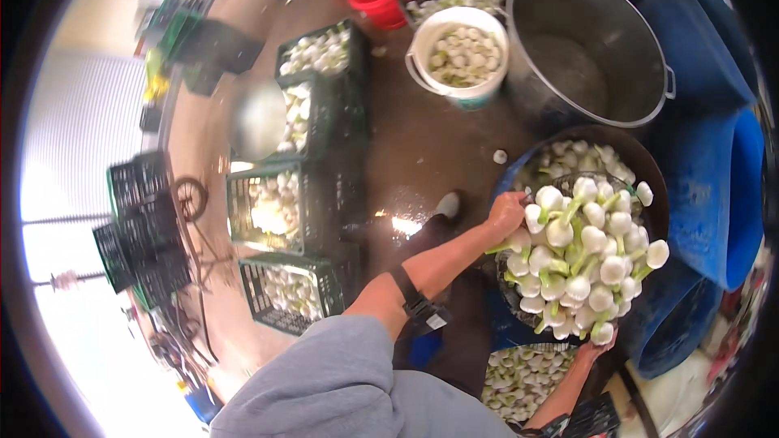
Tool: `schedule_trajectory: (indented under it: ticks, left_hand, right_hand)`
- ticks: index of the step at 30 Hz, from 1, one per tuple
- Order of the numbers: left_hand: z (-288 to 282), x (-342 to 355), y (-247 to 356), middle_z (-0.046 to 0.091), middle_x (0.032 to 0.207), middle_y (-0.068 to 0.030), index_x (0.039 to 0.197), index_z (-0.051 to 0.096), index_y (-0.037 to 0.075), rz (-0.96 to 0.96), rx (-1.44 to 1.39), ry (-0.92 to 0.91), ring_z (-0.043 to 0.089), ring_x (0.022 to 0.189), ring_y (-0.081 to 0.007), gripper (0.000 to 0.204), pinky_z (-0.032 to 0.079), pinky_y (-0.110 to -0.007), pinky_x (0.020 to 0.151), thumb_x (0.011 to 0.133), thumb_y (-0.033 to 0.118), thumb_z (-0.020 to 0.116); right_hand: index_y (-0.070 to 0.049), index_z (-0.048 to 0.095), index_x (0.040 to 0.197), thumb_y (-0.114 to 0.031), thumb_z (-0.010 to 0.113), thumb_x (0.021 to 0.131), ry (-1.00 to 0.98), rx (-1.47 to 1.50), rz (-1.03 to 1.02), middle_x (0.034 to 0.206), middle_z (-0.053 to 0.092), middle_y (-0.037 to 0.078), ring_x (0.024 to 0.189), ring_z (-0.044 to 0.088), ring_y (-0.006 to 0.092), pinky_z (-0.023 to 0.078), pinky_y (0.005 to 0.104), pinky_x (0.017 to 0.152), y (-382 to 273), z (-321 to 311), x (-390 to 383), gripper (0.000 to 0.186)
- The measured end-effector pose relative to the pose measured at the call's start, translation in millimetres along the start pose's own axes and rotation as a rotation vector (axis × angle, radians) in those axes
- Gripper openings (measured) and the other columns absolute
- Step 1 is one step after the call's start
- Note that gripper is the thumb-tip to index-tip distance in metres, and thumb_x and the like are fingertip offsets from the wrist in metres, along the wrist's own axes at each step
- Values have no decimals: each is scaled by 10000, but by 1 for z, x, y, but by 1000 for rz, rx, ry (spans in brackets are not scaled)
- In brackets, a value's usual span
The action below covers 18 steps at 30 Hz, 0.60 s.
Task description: Wash and sort spring onions in large containers of water and place them into crates.
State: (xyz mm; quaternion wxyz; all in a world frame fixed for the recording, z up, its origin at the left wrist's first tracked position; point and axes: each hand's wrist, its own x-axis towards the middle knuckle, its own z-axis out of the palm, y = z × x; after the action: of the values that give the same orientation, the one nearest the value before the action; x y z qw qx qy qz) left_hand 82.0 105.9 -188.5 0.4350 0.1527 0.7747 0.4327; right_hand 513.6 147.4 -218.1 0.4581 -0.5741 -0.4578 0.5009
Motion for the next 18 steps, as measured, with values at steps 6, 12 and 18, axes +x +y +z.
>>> schedule_trajectory:
  ticks: [6,12,18]
  left_hand:
    - [-78,-79,-50,652,822,-33,959,652,38,-14,-321,173,566,703,-85,205,474,-271,627,780,72,560]
    - [-244,-189,-53,643,915,-73,1049,617,-18,-90,-694,191,584,801,-123,287,487,-265,719,772,58,594]
    - [-410,-312,-94,647,899,-122,1029,611,-28,-253,-523,685,615,754,-156,297,523,-287,659,739,37,602]
  right_hand:
    - [26,525,913,-368,419,924,-186,-265,-206,838,544,94,747,517,179,443,349,664,-99,79,-33,409]
    - [12,577,893,-274,478,917,-396,-112,-42,811,590,58,721,536,146,456,325,650,-133,166,-106,303]
    - [-6,602,895,-223,506,907,-698,-339,84,789,587,17,701,517,97,435,271,636,-167,336,-241,237]
